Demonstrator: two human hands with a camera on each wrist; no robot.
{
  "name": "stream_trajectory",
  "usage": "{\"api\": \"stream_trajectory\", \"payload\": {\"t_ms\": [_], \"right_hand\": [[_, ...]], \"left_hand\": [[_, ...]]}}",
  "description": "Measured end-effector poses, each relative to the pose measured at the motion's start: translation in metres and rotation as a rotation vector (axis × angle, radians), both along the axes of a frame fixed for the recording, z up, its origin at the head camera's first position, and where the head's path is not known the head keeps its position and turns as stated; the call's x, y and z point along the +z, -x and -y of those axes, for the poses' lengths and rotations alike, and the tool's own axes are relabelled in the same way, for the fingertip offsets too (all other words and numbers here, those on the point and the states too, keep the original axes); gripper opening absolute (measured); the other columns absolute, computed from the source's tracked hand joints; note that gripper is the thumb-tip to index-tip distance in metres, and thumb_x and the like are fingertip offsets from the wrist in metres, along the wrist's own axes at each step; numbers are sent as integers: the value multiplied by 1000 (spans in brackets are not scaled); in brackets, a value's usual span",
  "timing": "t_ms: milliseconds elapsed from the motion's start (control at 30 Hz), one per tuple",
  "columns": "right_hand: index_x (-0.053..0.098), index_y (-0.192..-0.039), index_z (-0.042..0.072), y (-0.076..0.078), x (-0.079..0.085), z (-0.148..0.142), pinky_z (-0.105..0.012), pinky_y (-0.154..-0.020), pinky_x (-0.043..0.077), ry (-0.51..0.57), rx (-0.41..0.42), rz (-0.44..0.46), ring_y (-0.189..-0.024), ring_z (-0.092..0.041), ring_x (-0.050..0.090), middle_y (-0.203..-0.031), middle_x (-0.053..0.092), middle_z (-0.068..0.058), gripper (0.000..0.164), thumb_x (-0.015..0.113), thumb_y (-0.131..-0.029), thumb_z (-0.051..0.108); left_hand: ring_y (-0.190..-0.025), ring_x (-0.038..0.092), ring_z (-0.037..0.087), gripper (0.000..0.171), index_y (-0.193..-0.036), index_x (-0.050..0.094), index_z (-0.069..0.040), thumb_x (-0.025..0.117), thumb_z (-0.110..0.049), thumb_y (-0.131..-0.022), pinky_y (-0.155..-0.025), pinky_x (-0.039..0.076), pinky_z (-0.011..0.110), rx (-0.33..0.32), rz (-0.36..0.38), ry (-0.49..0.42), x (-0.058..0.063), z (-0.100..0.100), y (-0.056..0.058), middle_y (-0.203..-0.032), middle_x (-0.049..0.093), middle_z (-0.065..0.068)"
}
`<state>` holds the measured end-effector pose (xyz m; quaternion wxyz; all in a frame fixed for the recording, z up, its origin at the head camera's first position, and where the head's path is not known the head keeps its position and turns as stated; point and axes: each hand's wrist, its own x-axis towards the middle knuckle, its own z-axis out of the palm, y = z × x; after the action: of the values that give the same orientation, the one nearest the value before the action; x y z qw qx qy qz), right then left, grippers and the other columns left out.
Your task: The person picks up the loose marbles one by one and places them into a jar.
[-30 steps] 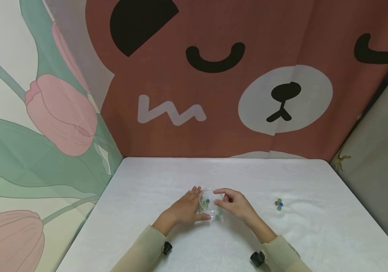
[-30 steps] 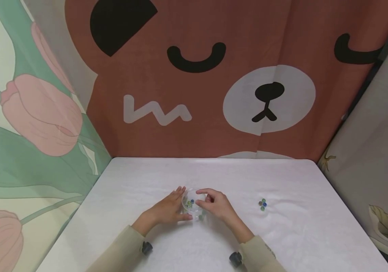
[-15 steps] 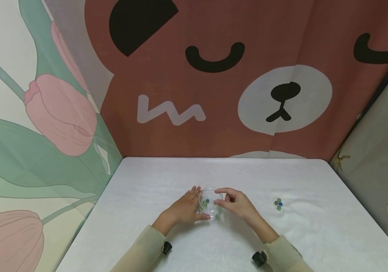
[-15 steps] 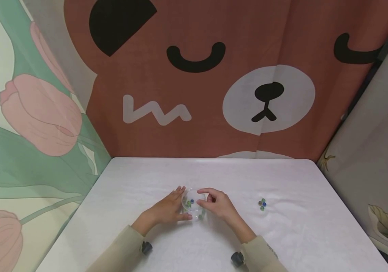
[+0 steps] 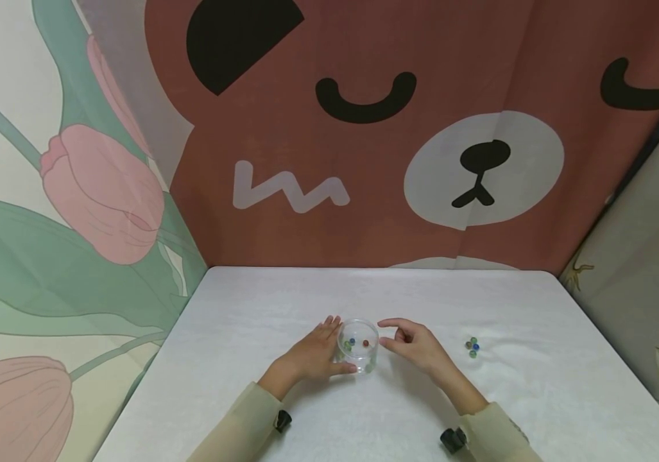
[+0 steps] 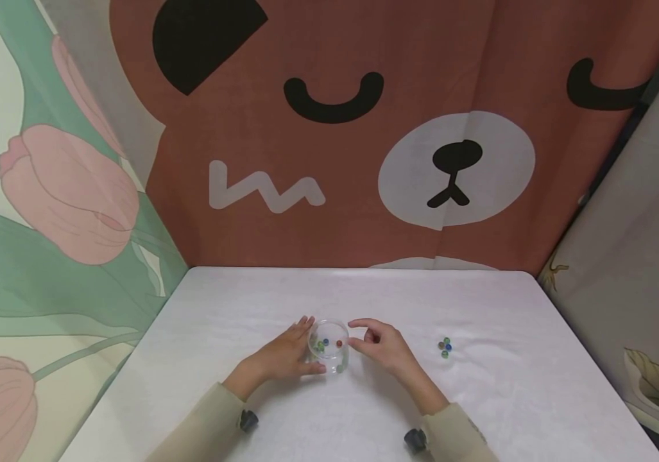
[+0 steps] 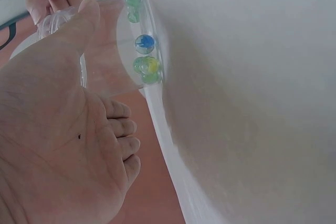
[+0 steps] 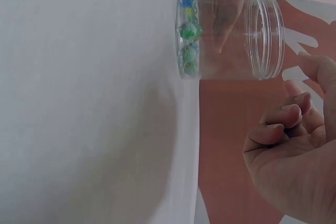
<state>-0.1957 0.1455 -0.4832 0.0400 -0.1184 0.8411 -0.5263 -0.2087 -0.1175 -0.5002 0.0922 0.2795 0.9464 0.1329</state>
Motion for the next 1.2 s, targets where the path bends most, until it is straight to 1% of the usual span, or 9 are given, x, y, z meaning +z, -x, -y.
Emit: {"api": "stream_trajectory", "payload": {"t_ms": [200,433,600,833,1033,1200], "right_hand": [[70,-124,7,0,-1,-10,-20,-53,35,-13,-22,13,-63,-9,44,-72,49,1,40,80,-89,23],[69,-126,6,-1,-4,-24,-21,-55,37,-19,-25,11,-64,-9,45,-73,49,1,40,78,-90,21],[69,-126,6,-2,-3,-33,-21,-55,37,-20,-30,13,-64,-9,45,-72,49,1,39,78,-91,21],[69,-125,5,-5,-2,-47,-20,-53,37,-6,-28,-5,-61,-6,44,-70,49,2,38,78,-90,16],[68,-126,6,-7,0,-60,-20,-52,36,-5,-34,-1,-61,-6,44,-71,49,2,40,78,-90,21],[67,-129,6,-8,0,-69,-21,-52,36,-4,-26,-3,-62,-6,43,-72,49,1,43,78,-90,21]], "left_hand": [[-156,13,27,104,-161,23,-3,58,-71,-90,-128,15,40,5,-1,2,-1,0,1,-167,20,15],[-157,13,27,105,-160,22,-2,57,-71,-90,-128,15,39,5,4,12,2,-1,-1,-168,20,15],[-156,14,28,105,-160,23,-1,57,-71,-90,-128,15,39,-2,-3,17,4,-1,-2,-167,21,16],[-156,13,28,105,-160,22,-1,57,-72,-90,-128,15,39,-7,3,9,3,0,-1,-167,20,16],[-157,12,28,105,-160,21,-1,58,-70,-91,-128,14,39,-6,14,2,2,1,-1,-168,19,16],[-156,12,28,105,-160,21,-1,57,-71,-90,-128,15,39,-2,14,-4,1,1,-1,-168,19,16]]}}
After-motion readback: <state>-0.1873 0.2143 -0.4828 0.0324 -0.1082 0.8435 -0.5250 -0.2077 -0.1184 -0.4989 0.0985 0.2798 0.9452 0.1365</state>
